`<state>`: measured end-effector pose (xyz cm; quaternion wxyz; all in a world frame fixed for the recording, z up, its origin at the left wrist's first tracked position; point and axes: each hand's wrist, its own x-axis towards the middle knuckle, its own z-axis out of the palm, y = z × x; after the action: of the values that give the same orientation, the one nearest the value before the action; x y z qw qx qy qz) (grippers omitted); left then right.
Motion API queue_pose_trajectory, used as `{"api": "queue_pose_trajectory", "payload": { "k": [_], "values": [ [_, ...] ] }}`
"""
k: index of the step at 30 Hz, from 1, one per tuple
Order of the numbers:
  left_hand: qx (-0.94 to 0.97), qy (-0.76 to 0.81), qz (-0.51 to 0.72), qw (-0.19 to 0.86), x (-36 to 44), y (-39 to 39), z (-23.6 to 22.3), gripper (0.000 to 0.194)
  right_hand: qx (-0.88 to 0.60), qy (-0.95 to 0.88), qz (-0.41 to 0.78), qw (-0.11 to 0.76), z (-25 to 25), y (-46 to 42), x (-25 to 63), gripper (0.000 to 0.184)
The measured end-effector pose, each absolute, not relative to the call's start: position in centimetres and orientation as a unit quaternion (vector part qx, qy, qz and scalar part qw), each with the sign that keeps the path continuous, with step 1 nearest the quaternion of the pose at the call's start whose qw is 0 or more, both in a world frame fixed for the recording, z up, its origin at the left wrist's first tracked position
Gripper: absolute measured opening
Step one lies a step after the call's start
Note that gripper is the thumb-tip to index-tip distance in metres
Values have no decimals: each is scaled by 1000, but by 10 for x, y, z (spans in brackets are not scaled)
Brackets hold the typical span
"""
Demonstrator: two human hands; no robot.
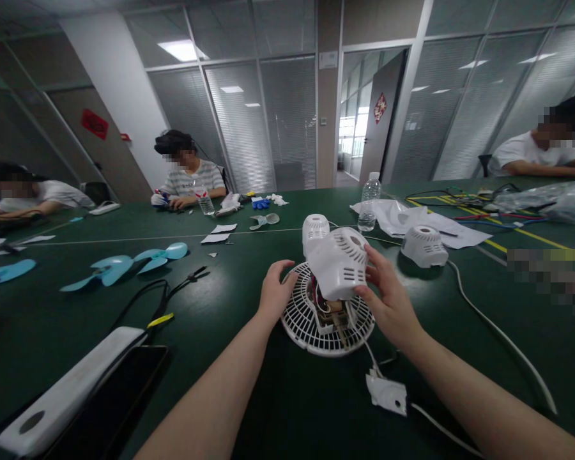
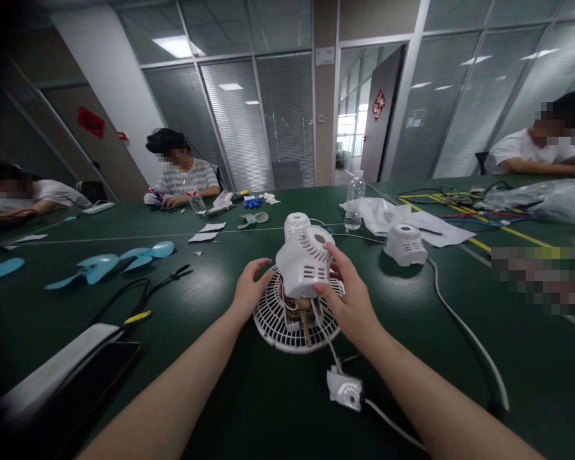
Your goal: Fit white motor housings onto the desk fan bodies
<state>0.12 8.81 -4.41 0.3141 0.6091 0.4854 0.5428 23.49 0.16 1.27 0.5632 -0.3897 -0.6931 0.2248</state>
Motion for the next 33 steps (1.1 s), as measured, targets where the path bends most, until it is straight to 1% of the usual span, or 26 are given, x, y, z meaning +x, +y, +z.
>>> {"api": "queue_pose_trajectory", "payload": {
  "k": [2,3,6,10,12,16,20,23,28,30,33],
  "values": [
    [635,482,553,242,3,82,-37,26,-403,-699,202,556,12,0,236,61],
    [653,469,559,203,4,78,-34,27,-408,-700,196,552,11,0,236,62],
    [699,401,574,146,13,61,-24,41,-418,-706,184,541,8,0,237,63],
    [775,301,531,166,26,37,-11,78,-414,-726,170,522,3,0,237,66],
    [807,284,485,184,31,28,-4,92,-409,-736,161,516,2,0,237,66],
    [813,323,442,199,33,22,5,112,-408,-739,155,514,3,-1,235,65],
    [807,328,423,251,28,24,9,128,-400,-736,172,518,3,-1,236,66],
    [801,330,409,286,23,25,12,132,-390,-734,212,514,3,-1,237,68],
    [780,338,389,356,18,24,17,136,-376,-703,323,511,3,-4,233,76],
    [778,339,380,369,15,25,17,134,-378,-698,350,498,2,-4,231,80],
    [787,342,368,359,13,27,16,132,-381,-712,358,469,1,-3,229,90]
  ]
}}
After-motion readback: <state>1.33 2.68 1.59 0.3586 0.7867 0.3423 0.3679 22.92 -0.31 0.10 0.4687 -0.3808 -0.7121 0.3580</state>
